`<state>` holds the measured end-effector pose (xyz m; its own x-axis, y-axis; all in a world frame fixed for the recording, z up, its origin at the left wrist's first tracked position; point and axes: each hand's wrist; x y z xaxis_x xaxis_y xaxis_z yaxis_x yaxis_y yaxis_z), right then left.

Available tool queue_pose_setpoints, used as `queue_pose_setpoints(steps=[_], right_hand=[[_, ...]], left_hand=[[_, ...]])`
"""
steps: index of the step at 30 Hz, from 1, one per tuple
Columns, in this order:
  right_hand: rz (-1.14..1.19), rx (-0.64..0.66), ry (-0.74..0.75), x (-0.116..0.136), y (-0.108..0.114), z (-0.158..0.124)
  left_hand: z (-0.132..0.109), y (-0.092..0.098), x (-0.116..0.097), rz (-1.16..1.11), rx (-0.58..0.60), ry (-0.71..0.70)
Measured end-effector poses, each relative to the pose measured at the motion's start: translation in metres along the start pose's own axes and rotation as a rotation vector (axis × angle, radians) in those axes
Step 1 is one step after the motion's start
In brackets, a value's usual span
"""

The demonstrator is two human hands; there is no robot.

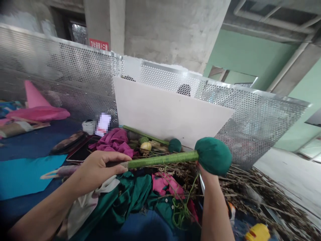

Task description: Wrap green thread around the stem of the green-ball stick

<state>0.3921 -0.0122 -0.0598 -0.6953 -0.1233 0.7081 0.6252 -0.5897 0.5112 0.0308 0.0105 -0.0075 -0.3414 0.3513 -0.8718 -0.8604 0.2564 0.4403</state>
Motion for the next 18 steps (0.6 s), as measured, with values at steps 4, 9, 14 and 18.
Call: queue_pose_setpoints(steps=[4,9,14,18], right_hand=[[-0.081,0.0,-0.024,0.026,-0.021,-0.008],[0.017,0.194,0.113,0.084,-0.06,-0.036],[0.455,0.494,0.193,0.124,-0.104,-0.074],[0.261,0.433,0.217,0.13,-0.107,-0.086]], left_hand=[[-0.003,-0.007,-0.007,-0.169,-0.057,0.069],[-0.004,-0.013,-0.006,-0.25,-0.077,0.081],[-0.003,-0.015,-0.006,-0.406,-0.005,0.065],[-0.002,-0.015,-0.006,-0.442,-0.079,0.128]])
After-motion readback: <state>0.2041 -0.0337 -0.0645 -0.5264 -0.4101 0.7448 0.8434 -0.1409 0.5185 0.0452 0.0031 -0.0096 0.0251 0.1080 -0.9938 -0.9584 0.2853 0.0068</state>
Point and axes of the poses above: each hand's wrist, its own z-axis towards the middle knuckle, its own y-axis out of the back of the hand, x = y × z, and after that the axes turned 11 degrees about -z, right-handed
